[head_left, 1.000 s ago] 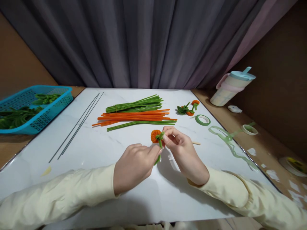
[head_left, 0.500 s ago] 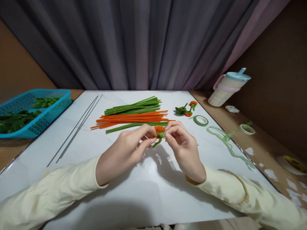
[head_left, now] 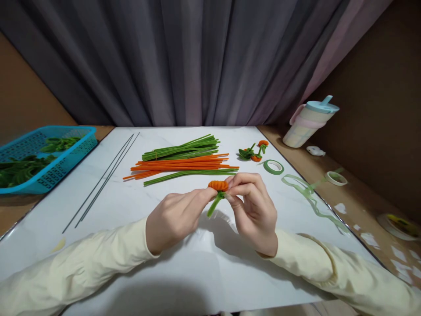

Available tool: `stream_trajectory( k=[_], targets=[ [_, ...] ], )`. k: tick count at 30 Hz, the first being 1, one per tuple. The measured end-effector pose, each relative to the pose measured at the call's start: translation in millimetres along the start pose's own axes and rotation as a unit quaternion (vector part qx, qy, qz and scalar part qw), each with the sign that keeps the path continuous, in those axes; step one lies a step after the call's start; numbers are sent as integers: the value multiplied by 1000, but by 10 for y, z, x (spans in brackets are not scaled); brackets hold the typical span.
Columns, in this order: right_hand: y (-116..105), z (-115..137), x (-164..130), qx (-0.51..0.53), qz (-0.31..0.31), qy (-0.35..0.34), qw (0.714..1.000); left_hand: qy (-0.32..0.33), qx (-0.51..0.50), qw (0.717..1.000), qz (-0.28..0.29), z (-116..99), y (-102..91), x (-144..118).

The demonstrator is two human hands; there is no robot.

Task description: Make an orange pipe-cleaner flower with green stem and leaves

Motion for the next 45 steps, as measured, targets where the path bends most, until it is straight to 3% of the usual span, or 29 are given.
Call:
stream_trajectory(
  k=[3,7,11,15,21,24,29,34,40,45],
  targets=[
    [-12,-3,41,-31,30,-21,999,-1,-8,1000,7,31,19,32],
    [-14,-24,127,-99,115,-96,984,-25,-72,997,17,104,24,95],
    [21,-103,152,-172,196,-170,950,-89,-197,969,123,195,96,130],
    [62,-175,153,-212,253,-181,926,-120,-267,932,212,229,165,127],
    [110,-168,111,-266,300,-238,885,-117,-254,924,262,187,210,131],
    [115,-191,120,-241,293,-208,902,-107,-211,937,257,150,201,120],
    [105,-267,195,-119,290,-39,949,-58,-54,968,240,93,206,72],
    [90,-376,216,-8,310,107,945,38,122,976,175,-24,193,65],
    [118,-257,198,-137,283,54,948,125,257,954,92,-174,185,63],
    [170,-240,182,-222,310,83,921,161,225,956,95,-175,302,-5]
  ],
)
Point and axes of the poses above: each hand's wrist, its own x-axis towards the middle knuckle, its own y-axis out of the palm, z = x × y, the point moved 5 cm from there along x, towards the middle knuckle, and after that the axes turned 9 degrees about z, right-handed, at the moved point
